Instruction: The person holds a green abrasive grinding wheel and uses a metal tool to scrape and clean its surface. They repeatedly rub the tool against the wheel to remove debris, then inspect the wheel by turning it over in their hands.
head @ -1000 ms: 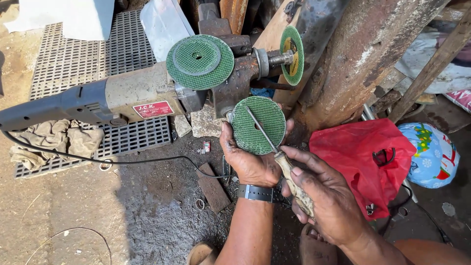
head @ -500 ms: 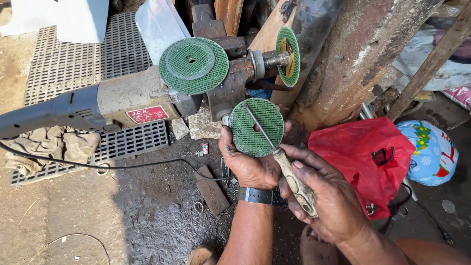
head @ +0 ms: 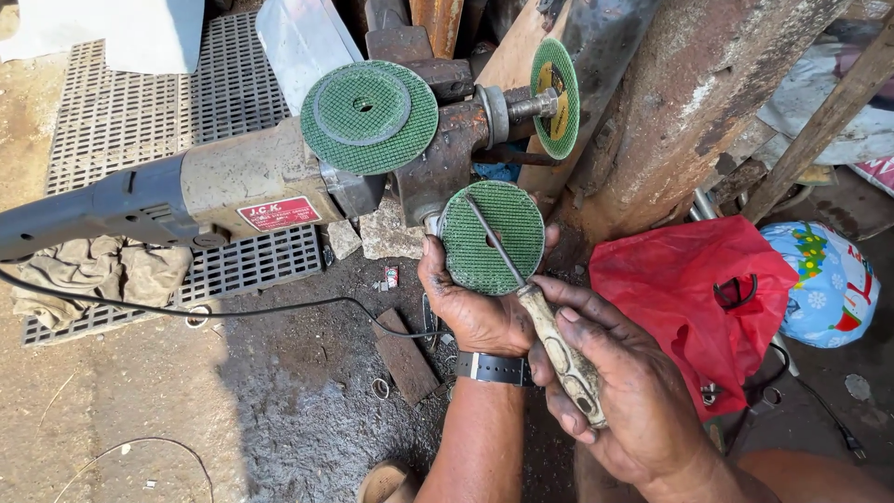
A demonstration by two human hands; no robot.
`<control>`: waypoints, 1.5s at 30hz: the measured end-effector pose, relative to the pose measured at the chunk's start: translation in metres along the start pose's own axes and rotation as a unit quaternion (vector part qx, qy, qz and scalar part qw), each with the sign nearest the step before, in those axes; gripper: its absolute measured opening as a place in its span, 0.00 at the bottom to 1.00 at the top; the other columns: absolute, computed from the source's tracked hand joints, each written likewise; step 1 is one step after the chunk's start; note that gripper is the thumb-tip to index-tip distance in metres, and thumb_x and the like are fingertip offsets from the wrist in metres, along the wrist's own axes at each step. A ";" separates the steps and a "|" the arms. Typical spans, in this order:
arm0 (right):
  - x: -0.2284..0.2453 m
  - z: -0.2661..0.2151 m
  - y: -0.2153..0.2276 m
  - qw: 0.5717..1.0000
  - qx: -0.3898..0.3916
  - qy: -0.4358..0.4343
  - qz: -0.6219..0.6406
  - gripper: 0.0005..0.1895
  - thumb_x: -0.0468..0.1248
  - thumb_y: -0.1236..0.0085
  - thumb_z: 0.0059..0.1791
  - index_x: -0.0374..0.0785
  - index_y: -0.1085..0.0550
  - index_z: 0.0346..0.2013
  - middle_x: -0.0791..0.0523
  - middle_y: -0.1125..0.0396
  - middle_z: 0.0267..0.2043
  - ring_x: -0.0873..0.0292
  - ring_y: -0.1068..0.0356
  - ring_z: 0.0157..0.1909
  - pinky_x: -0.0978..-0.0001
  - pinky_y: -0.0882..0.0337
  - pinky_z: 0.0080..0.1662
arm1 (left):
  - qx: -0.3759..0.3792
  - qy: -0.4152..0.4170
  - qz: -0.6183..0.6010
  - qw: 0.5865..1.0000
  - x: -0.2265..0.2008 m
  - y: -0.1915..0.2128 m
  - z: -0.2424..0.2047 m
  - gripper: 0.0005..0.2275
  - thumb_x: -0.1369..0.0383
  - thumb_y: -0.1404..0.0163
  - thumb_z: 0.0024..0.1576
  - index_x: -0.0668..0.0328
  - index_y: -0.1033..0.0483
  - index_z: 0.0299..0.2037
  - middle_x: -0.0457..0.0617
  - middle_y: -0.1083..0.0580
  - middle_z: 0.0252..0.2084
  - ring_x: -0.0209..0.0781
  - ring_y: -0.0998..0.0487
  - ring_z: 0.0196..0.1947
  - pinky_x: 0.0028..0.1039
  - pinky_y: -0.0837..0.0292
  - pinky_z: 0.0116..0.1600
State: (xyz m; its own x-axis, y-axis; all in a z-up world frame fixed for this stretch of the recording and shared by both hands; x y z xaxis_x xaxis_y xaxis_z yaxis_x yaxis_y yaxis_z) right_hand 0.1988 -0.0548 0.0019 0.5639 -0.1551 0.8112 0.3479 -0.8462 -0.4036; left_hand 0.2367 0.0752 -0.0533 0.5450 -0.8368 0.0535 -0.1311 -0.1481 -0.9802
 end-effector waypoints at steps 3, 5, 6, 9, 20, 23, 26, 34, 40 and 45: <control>0.002 0.001 0.000 1.000 -0.001 0.008 0.004 0.21 0.39 0.53 0.55 0.39 0.26 0.62 0.41 0.33 0.22 0.57 0.45 0.07 0.73 0.55 0.08 | -0.005 0.000 -0.005 1.000 0.002 0.001 0.002 0.35 0.45 0.48 0.51 0.65 0.27 0.62 0.69 0.25 0.57 0.70 0.24 0.57 0.62 0.24 0.51; 0.003 0.002 0.001 1.000 -0.006 0.011 0.006 0.21 0.39 0.53 0.55 0.39 0.25 0.61 0.41 0.33 0.22 0.57 0.44 0.06 0.73 0.55 0.08 | -0.007 -0.008 -0.003 1.000 0.001 -0.001 0.001 0.34 0.46 0.48 0.50 0.63 0.26 0.62 0.67 0.25 0.57 0.69 0.24 0.57 0.62 0.23 0.49; 0.003 0.003 0.002 1.000 -0.006 0.006 0.003 0.22 0.39 0.53 0.55 0.40 0.25 0.62 0.41 0.34 0.22 0.57 0.45 0.07 0.74 0.55 0.08 | -0.020 -0.011 -0.002 1.000 0.001 0.000 0.001 0.33 0.46 0.48 0.50 0.60 0.26 0.61 0.65 0.24 0.56 0.70 0.24 0.57 0.62 0.24 0.49; 0.004 0.003 0.002 1.000 -0.010 0.001 0.000 0.22 0.39 0.53 0.54 0.40 0.25 0.63 0.40 0.35 0.21 0.57 0.47 0.07 0.74 0.55 0.08 | -0.033 -0.003 -0.009 0.999 0.001 0.006 0.004 0.32 0.45 0.48 0.50 0.60 0.25 0.60 0.64 0.24 0.56 0.70 0.24 0.57 0.65 0.25 0.50; 0.004 0.006 -0.005 1.000 -0.025 -0.011 -0.001 0.20 0.39 0.52 0.54 0.41 0.24 0.59 0.41 0.36 0.19 0.58 0.48 0.06 0.74 0.56 0.08 | -0.018 -0.006 -0.012 1.000 0.001 0.004 0.003 0.32 0.46 0.47 0.50 0.61 0.26 0.60 0.66 0.25 0.56 0.71 0.25 0.57 0.63 0.25 0.50; 0.001 0.008 -0.008 1.000 -0.003 0.019 0.012 0.20 0.38 0.50 0.53 0.38 0.26 0.60 0.44 0.35 0.24 0.60 0.42 0.13 0.74 0.48 0.08 | -0.023 -0.005 -0.007 1.000 0.001 0.011 0.006 0.32 0.45 0.47 0.50 0.62 0.25 0.59 0.64 0.24 0.56 0.66 0.24 0.55 0.66 0.24 0.50; -0.001 0.007 -0.007 1.000 -0.004 0.016 0.003 0.20 0.39 0.51 0.54 0.39 0.26 0.60 0.43 0.37 0.21 0.60 0.45 0.12 0.74 0.50 0.08 | -0.021 0.014 -0.014 1.000 0.003 0.011 0.005 0.34 0.43 0.47 0.51 0.65 0.24 0.58 0.66 0.23 0.53 0.67 0.23 0.51 0.63 0.23 0.48; -0.004 0.002 -0.006 1.000 0.000 0.028 0.011 0.19 0.40 0.54 0.56 0.39 0.27 0.60 0.42 0.37 0.19 0.58 0.48 0.06 0.74 0.53 0.07 | 0.033 0.000 -0.009 0.999 0.001 0.002 0.004 0.32 0.45 0.49 0.53 0.63 0.25 0.60 0.67 0.24 0.56 0.69 0.24 0.57 0.64 0.25 0.51; -0.002 0.006 -0.005 1.000 -0.008 0.023 -0.003 0.19 0.39 0.53 0.55 0.40 0.26 0.59 0.43 0.38 0.18 0.59 0.49 0.07 0.73 0.52 0.07 | 0.008 0.002 -0.016 1.000 0.002 0.003 0.003 0.32 0.44 0.48 0.52 0.63 0.25 0.59 0.67 0.24 0.54 0.68 0.24 0.54 0.64 0.24 0.49; -0.002 0.010 -0.013 0.999 -0.008 0.041 -0.003 0.19 0.36 0.52 0.55 0.40 0.26 0.60 0.44 0.34 0.24 0.60 0.40 0.14 0.73 0.46 0.08 | -0.053 0.006 -0.010 0.999 0.003 0.014 0.010 0.32 0.42 0.46 0.49 0.65 0.23 0.51 0.61 0.24 0.49 0.69 0.24 0.53 0.68 0.25 0.51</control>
State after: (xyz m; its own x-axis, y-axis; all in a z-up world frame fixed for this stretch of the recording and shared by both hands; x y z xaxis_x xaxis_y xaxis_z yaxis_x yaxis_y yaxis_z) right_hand 0.2010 -0.0384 0.0008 0.4989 -0.1908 0.8454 0.3379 -0.8554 -0.3925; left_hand 0.2444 0.0759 -0.0683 0.5375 -0.8399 0.0751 -0.2083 -0.2185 -0.9533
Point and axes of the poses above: each hand's wrist, its own z-axis towards the middle knuckle, its own y-axis out of the back of the hand, x = y × z, the point moved 6 cm from there along z, towards the middle knuckle
